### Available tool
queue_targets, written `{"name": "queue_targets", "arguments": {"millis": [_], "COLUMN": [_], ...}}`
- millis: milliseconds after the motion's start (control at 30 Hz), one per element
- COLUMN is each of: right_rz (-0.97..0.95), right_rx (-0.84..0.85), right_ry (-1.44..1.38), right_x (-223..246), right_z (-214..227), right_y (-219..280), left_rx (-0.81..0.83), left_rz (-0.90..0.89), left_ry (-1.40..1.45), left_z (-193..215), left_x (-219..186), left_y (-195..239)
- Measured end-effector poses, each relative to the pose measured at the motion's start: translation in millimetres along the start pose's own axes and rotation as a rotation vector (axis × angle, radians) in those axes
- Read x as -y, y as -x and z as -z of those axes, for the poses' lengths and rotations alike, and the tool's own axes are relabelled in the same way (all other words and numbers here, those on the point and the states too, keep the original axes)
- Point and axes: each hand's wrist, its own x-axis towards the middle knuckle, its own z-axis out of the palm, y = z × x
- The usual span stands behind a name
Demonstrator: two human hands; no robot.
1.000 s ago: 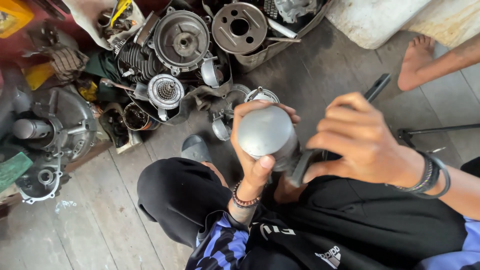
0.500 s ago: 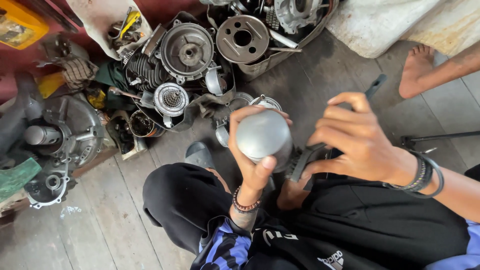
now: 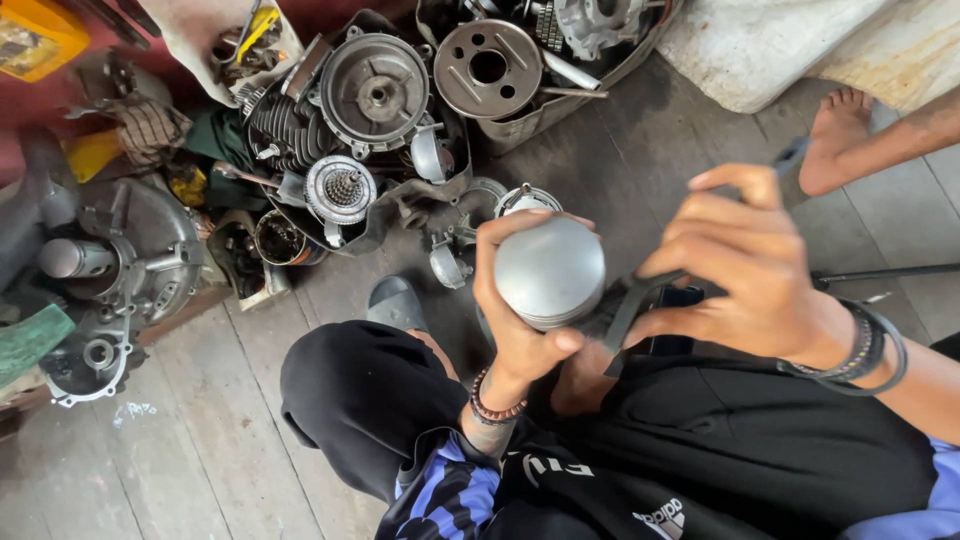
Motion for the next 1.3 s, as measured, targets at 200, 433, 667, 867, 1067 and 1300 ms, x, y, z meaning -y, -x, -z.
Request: {"name": "queue_targets", "arguments": {"millis": [200,433,667,867,1067,1300], "right_rz": [-0.039,-0.063,-0.032,-0.062,-0.007,-0.100], "right_rx": [-0.006,-0.007,0.022,-0.009,0.039,-0.025], "right_ry": [-0.046,-0.064,-0.173,-0.117,-0.090,-0.160], "right_x": [2,-1,-2,-8,-3,-6], "right_z": [-8,-6,-24,-23,-27,-28], "right_y": [1,0,6,11,13,15], "left_rx": [-0.101,-0.215,-0.216,-0.180,-0.294,-0.305], "left_rz": [-0.057,0.021,-0.153,-0.151,-0.321,-0.411], "left_ry": [0.037,-0.211,0.213,0.223,0.029,0.003], "left_z": [-10,1,-6,-11,-10,-20], "left_x": [-3,1,21,24,19,19], "left_y": [4,9,-5,4,-2,9]}}
